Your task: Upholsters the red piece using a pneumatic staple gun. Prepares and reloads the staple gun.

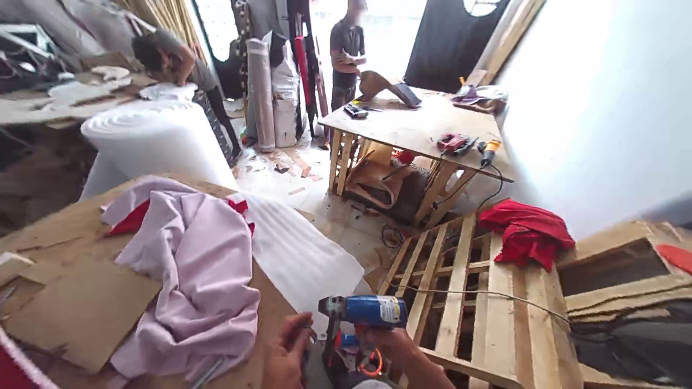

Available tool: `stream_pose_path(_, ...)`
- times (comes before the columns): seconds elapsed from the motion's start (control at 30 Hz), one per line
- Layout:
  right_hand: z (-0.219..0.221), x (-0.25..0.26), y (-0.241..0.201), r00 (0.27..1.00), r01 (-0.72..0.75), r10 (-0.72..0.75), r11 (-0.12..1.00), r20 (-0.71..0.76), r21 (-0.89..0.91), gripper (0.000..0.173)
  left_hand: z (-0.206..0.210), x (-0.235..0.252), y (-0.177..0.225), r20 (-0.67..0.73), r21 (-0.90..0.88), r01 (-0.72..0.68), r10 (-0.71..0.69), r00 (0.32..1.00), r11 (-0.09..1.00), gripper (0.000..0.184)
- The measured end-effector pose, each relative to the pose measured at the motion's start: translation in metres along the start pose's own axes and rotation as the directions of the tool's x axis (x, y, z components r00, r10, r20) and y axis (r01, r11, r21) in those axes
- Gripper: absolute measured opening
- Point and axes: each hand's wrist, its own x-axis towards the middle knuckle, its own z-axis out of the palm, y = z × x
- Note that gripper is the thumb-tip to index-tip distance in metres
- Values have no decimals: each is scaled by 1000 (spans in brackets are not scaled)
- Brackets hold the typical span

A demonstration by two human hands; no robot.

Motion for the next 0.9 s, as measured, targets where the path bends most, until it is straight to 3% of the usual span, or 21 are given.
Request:
stream_pose_path(0.1,9,10,-5,1000,22,-23,998,14,64,25,22,-3,11,22,27,-57,57,998,998,26)
stream_pose_path(0.27,7,15,4,999,14,-17,995,31,100,25,25,2,10,-2,62,-134,134,991,989,25)
stream_pose_path(0.67,-2,15,7,992,62,-77,987,100,147,35,14,16,16,146,-104,16,-1,989,994,24)
stream_pose_path(0.73,1,14,-4,996,37,-47,992,78,124,31,15,15,19,135,-93,-8,21,991,996,25)
stream_pose_path(0.8,-5,17,5,986,79,-105,978,130,191,26,18,14,21,98,-66,-54,61,993,996,25)
stream_pose_path(0.9,0,19,-8,988,87,-112,971,105,222,22,30,8,23,14,78,-159,158,987,984,22)
